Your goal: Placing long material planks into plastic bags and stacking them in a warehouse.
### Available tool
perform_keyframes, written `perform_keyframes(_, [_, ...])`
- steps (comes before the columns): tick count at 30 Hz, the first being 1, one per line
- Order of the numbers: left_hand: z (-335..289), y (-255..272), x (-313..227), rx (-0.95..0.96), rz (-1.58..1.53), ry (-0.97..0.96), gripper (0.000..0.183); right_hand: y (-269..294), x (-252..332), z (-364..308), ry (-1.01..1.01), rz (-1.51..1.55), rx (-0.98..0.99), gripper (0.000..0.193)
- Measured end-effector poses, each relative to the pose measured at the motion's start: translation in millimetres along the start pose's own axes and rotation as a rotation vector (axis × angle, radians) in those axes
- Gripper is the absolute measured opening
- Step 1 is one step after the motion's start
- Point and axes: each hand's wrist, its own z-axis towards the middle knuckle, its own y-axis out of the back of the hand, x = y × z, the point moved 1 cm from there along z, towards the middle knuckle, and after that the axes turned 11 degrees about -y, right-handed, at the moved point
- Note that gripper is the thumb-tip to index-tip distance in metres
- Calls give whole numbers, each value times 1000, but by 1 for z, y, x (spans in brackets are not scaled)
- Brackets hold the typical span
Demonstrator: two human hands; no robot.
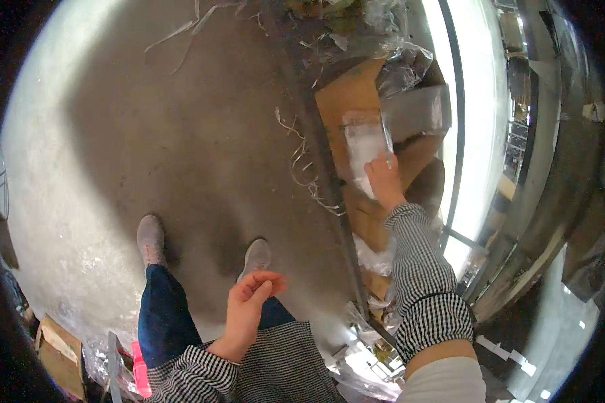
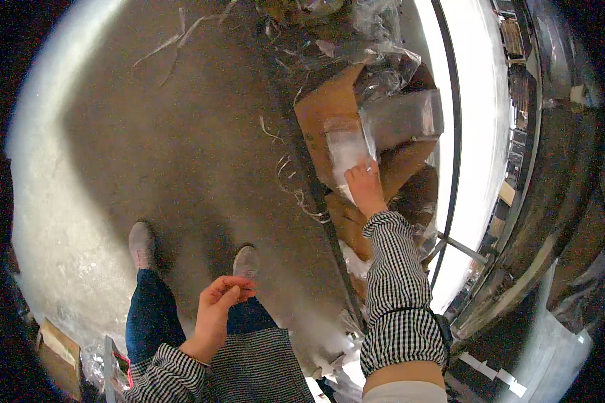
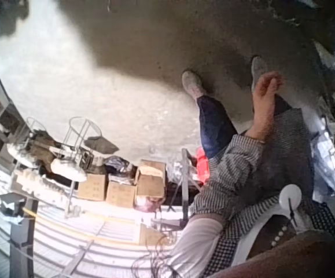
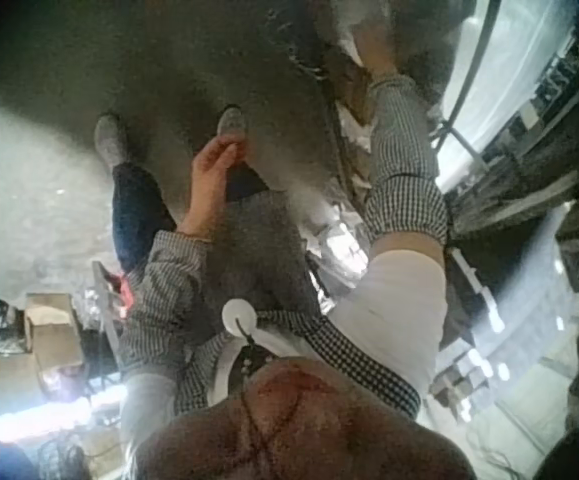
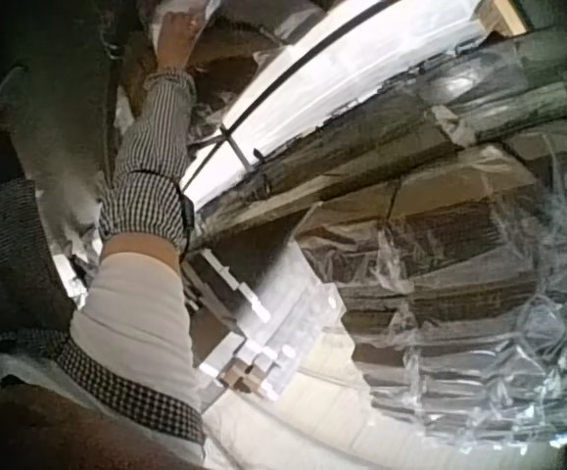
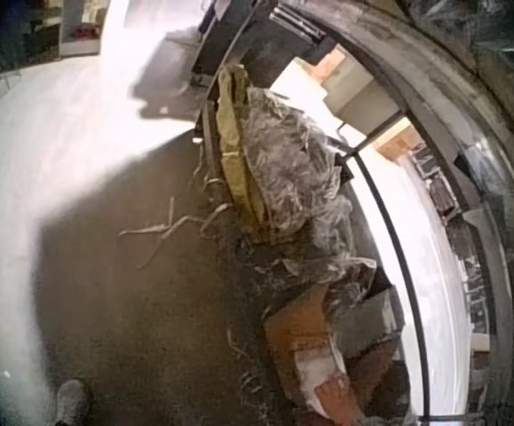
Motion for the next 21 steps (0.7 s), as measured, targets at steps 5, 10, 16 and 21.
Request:
perform_keyframes(5, [0, 5, 2, 5, -1, 22, 19, -2, -1, -5, -81, -184, 108, 16])
perform_keyframes(10, [7, 10, 2, 6, 32, 34, 18, 7, 2, -8, -81, -166, 240, 16])
perform_keyframes(16, [38, 28, 29, 32, 106, 85, 18, 3, -15, -29, -202, 75, 244, 14])
perform_keyframes(21, [71, 71, 48, -15, 215, 99, 17, -51, -32, -95, -1148, 546, -19, 23])
